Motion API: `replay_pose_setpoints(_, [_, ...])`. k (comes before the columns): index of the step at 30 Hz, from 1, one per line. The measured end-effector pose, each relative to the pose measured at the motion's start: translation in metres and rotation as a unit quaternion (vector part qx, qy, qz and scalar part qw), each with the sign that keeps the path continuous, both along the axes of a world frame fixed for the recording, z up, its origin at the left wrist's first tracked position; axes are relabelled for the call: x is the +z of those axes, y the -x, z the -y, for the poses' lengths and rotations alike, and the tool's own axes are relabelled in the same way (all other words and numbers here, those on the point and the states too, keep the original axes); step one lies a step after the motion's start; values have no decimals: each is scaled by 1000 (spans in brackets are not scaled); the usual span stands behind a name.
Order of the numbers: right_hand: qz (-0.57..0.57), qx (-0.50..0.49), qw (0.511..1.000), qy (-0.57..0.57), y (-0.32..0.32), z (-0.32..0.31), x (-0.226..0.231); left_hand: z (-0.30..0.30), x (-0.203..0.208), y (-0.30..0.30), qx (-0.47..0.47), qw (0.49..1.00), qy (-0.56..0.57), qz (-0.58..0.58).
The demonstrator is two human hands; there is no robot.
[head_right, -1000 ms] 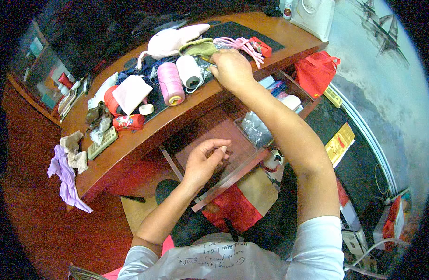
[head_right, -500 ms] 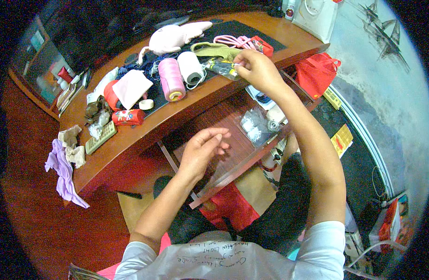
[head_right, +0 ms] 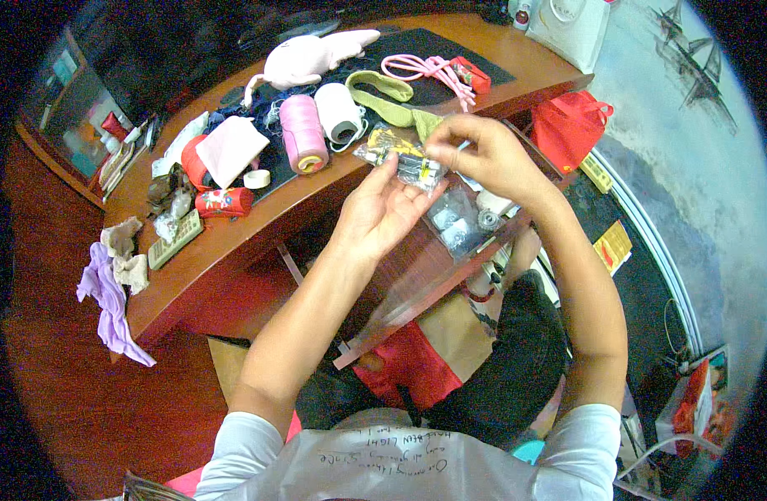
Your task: The person wipes a wooden drawer with a cloth and then fills it with various items like a small tin, thread spools, hair accessories, and a stuffed toy.
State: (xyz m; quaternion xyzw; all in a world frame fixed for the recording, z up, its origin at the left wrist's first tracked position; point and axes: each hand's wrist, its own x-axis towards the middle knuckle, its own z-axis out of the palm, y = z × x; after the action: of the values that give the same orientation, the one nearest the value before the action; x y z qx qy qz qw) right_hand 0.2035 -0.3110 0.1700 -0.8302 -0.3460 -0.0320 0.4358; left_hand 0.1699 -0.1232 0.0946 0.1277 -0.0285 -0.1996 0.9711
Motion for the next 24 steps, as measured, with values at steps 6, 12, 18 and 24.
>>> replay_pose_setpoints(6, [255, -13, 961, 111, -41, -10, -2, -4, 2, 21, 32, 997, -71, -3])
replay_pose_setpoints(12, [334, -69, 920, 195, -87, -13, -19, -16, -11, 43, 2, 994, -104, 31])
replay_pose_setpoints(18, [215, -11, 973, 78, -59, -31, -15, -26, -20, 48, 21, 994, -99, 50])
replay_pose_setpoints(24, [234, -2, 968, 90, -56, -31, -8, -21, -23, 51, 7, 992, -112, 53])
